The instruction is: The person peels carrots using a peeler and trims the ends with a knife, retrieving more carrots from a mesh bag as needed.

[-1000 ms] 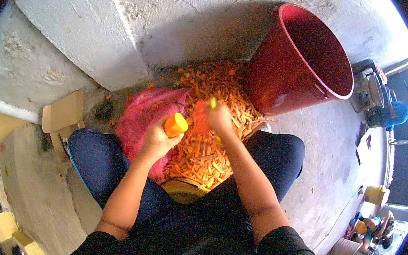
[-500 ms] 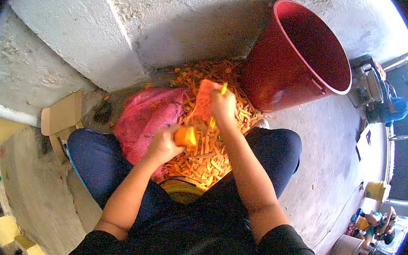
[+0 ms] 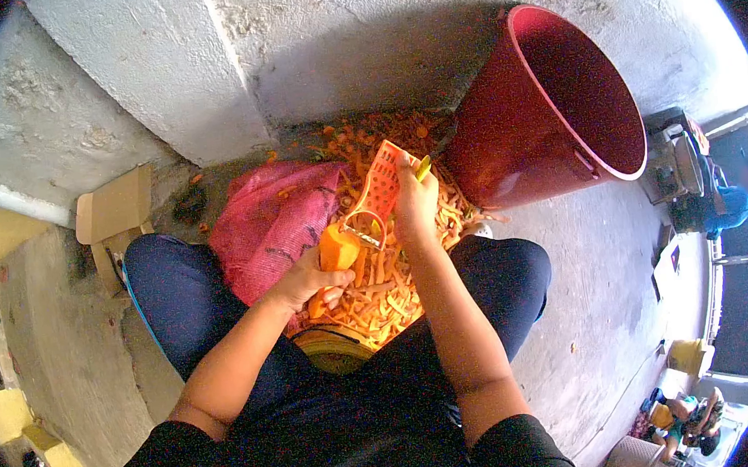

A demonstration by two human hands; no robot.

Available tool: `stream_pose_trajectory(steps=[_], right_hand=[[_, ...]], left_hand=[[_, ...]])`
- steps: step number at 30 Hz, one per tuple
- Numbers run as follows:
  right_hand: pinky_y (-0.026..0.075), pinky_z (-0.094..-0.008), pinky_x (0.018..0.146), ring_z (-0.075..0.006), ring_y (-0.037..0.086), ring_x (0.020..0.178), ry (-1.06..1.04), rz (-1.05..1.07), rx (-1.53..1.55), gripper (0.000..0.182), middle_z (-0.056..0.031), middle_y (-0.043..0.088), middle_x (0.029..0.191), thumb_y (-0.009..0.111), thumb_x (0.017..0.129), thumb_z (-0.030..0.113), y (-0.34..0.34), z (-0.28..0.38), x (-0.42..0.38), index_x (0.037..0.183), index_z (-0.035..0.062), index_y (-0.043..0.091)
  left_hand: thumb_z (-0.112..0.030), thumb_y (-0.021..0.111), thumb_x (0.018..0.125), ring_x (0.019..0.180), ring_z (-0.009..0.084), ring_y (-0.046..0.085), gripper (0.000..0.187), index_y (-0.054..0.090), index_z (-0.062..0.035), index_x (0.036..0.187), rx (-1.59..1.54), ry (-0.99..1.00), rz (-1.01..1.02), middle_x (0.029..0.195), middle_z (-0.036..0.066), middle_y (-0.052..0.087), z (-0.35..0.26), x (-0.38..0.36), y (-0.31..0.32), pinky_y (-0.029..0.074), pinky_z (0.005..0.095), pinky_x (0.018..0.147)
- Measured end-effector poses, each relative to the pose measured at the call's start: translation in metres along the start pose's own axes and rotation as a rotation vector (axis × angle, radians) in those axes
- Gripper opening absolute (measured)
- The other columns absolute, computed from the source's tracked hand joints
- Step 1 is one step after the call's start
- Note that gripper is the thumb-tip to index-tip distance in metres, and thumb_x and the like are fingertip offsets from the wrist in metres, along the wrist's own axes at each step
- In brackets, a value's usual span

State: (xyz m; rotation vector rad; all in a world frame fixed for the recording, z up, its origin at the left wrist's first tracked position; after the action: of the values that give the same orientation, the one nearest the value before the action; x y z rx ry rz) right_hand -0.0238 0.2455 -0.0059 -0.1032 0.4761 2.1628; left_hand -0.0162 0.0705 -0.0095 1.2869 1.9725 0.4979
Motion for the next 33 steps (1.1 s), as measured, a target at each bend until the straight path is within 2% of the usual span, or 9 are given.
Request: stream_pose_trajectory(steps=[8,14,17,20,23,26,30,32,33], right_hand=[[0.031,-0.0200,0.050,-0.0052,0.036,0.057,-0.212,0.012,-0.300,0.021,0.0046,0.047,0.069,0.053,0.084,0.024,0.016,0.022,-0.025,0.082,0.0035,0.056],[0.028,-0.0221,0.045,-0.0049,0.032,0.049,-0.238,-0.276,-0.022,0.024,0.0054,0.039,0.055,0.048,0.085,0.022,-0.040,0.035,0.030,0.068,0.0060,0.050],[0.042,-0.0226,0.057,-0.0075,0.050,0.060,-0.205,-0.210,-0.095,0.020,-0.0001,0.054,0.069,0.048,0.086,0.019,-0.042,0.042,0.025,0.080,0.0018,0.056],[0.032,-0.0214,0.050,-0.0044,0.037,0.054,-0.310,-0.225,-0.299,0.021,0.0048,0.045,0.061,0.050,0.085,0.022,-0.045,0.065,0.013,0.075,0.0042,0.055],[0.027,-0.0202,0.048,-0.0041,0.032,0.053,-0.362,-0.236,-0.193,0.022,0.0067,0.042,0.059,0.052,0.083,0.026,-0.080,0.075,0.025,0.075,0.0057,0.056],[0.038,-0.0223,0.052,-0.0090,0.045,0.057,-0.500,-0.355,-0.071,0.023,0.0007,0.050,0.067,0.051,0.083,0.026,-0.115,0.111,0.015,0.080,0.0033,0.056],[0.049,-0.0298,0.055,-0.0165,0.056,0.061,-0.590,-0.409,0.279,0.025,-0.0069,0.056,0.074,0.046,0.085,0.020,-0.164,0.153,0.001,0.087,-0.0029,0.053],[0.049,-0.0302,0.055,-0.0167,0.057,0.063,-0.554,-0.434,0.286,0.023,-0.0073,0.056,0.076,0.044,0.086,0.020,-0.197,0.149,0.010,0.087,-0.0020,0.053],[0.049,-0.0303,0.055,-0.0167,0.057,0.063,-0.539,-0.445,0.286,0.023,-0.0075,0.056,0.077,0.044,0.086,0.019,-0.209,0.149,0.012,0.087,-0.0015,0.052]], left_hand=[[-0.012,0.064,0.072,0.041,0.0053,0.042,0.030,0.047,-0.0051,0.095,0.020,-0.035,0.095,0.062,0.000,0.049,0.007,0.003,0.009,0.037,0.0200,0.038],[-0.009,0.063,0.073,0.040,0.0047,0.042,0.027,0.046,-0.0047,0.094,0.242,0.050,0.149,0.063,0.000,0.050,0.006,-0.009,0.018,0.036,0.0190,0.037],[-0.008,0.064,0.071,0.049,0.0094,0.049,0.029,0.046,-0.0037,0.094,0.368,0.076,0.013,0.068,0.003,0.054,0.004,-0.001,0.000,0.041,0.0219,0.046],[-0.007,0.066,0.067,0.068,0.0207,0.058,0.045,0.043,-0.0019,0.106,0.908,0.469,-0.207,0.081,0.007,0.059,0.000,0.007,-0.027,0.047,0.0322,0.061],[-0.019,0.071,0.061,0.090,0.0241,0.056,0.056,0.047,-0.0042,0.110,1.521,-0.328,-0.300,0.093,0.012,0.060,0.024,0.007,-0.066,0.044,0.0324,0.076],[-0.024,0.071,0.060,0.092,0.0255,0.056,0.055,0.051,-0.0062,0.108,1.945,-0.801,0.201,0.098,0.013,0.058,0.070,0.004,-0.090,0.044,0.0327,0.077],[-0.023,0.066,0.063,0.084,0.0245,0.059,0.032,0.061,-0.0042,0.089,1.812,-0.460,0.282,0.092,0.014,0.060,0.027,0.047,-0.022,0.046,0.0328,0.074],[-0.039,0.056,0.073,0.080,0.0285,0.058,0.037,0.059,-0.0043,0.085,1.536,-0.109,0.190,0.085,0.017,0.060,-0.023,0.099,0.038,0.044,0.0381,0.070],[-0.040,0.055,0.075,0.082,0.0294,0.058,0.043,0.054,-0.0017,0.094,1.509,0.398,0.021,0.087,0.020,0.059,-0.070,0.113,0.083,0.044,0.0382,0.070]])
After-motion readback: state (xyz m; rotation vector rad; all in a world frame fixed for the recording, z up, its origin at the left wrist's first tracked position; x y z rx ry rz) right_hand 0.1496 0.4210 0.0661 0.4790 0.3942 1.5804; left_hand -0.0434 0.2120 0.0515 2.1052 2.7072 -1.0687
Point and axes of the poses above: each hand's wrist, its own x-axis towards the middle knuckle, its own y-axis out of the palm, z = x × y, the point moved 7 cm from there along x, towards the middle knuckle
